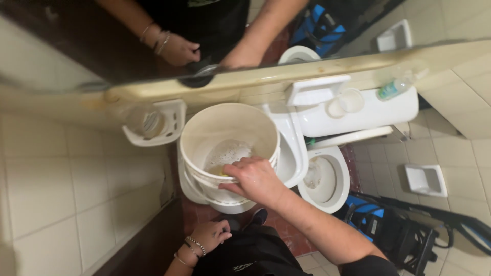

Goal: Cleaning a toilet bowl using a sponge and a toilet brush

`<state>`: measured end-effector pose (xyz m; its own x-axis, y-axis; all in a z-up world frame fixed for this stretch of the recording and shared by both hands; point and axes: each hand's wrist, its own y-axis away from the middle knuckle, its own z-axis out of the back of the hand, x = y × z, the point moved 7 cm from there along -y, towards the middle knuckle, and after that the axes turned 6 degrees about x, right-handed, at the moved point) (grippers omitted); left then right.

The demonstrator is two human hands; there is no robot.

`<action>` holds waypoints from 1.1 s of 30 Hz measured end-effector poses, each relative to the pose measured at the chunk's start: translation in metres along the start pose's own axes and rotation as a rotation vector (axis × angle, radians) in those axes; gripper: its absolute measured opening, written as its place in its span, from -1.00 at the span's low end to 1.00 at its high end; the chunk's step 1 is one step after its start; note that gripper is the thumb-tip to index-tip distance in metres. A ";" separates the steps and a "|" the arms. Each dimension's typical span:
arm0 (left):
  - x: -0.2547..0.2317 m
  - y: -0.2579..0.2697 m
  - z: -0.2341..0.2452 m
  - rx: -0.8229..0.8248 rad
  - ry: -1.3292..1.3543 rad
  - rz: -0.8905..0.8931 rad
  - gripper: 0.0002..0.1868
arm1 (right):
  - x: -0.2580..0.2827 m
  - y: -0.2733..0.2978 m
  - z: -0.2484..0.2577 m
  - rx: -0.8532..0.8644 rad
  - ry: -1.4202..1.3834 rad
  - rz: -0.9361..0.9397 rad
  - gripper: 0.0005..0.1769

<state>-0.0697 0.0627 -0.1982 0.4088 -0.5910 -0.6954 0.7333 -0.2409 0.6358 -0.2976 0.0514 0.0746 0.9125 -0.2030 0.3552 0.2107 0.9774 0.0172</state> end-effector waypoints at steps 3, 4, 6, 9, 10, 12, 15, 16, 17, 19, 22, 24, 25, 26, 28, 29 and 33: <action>0.005 -0.010 -0.007 0.052 -0.004 0.060 -0.75 | -0.010 -0.004 -0.016 0.234 -0.025 -0.183 -0.28; 0.001 -0.012 -0.005 0.065 -0.020 0.052 -0.75 | -0.011 -0.003 -0.016 0.223 -0.027 -0.204 -0.28; -0.016 -0.016 0.001 0.030 -0.057 -0.072 -0.74 | -0.012 0.000 -0.014 0.173 -0.040 -0.184 -0.11; -0.031 -0.025 0.004 0.087 -0.071 -0.001 -0.68 | -0.020 0.017 -0.010 -0.115 -0.097 -0.147 -0.09; -0.038 -0.028 0.005 0.109 -0.090 -0.014 -0.68 | -0.026 0.029 0.007 -0.126 -0.094 -0.177 -0.09; -0.054 -0.036 0.005 0.151 -0.055 -0.004 -0.72 | -0.037 0.064 0.060 -0.480 -0.323 -0.110 -0.49; -0.060 -0.063 -0.018 0.190 -0.186 -0.036 -0.68 | -0.105 0.143 0.047 -0.636 -0.446 -0.331 -0.66; -0.068 -0.070 -0.024 0.211 -0.198 -0.042 -0.68 | -0.125 0.175 0.034 -0.646 -0.444 -0.353 -0.66; -0.077 -0.078 -0.028 0.214 -0.185 -0.062 -0.70 | -0.157 0.214 0.017 -0.772 -0.649 -0.507 -0.73; -0.097 -0.096 -0.035 0.232 -0.181 -0.080 -0.71 | -0.212 0.290 -0.026 -0.904 -0.860 -0.673 -0.76; -0.136 -0.133 -0.043 0.320 -0.189 -0.025 -0.68 | -0.298 0.412 -0.114 -0.959 -0.943 -1.027 -0.84; -0.160 -0.159 -0.054 0.515 -0.043 0.191 -0.54 | -0.354 0.495 -0.180 -0.904 -0.953 -1.232 -0.86; -0.152 -0.175 -0.083 0.532 -0.039 0.200 -0.54 | -0.379 0.522 -0.198 -0.896 -0.961 -1.250 -0.86; -0.139 -0.193 -0.107 0.501 -0.091 0.279 -0.55 | -0.405 0.549 -0.219 -0.836 -0.919 -1.306 -0.84; -0.121 -0.235 -0.161 0.483 -0.139 0.369 -0.54 | -0.468 0.597 -0.265 -0.760 -0.889 -1.373 -0.82; -0.113 -0.253 -0.194 0.578 -0.041 0.400 -0.48 | -0.501 0.615 -0.290 -0.774 -0.830 -1.352 -0.84; -0.218 -0.300 -0.226 0.487 0.002 0.510 -0.69 | -0.628 0.650 -0.367 -0.740 -0.587 -1.214 -0.85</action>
<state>-0.2561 0.4378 -0.3129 0.6385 -0.7204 -0.2708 0.1231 -0.2517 0.9599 -0.6049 0.7926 -0.4803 -0.1574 -0.6056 0.7801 0.9848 -0.0379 0.1692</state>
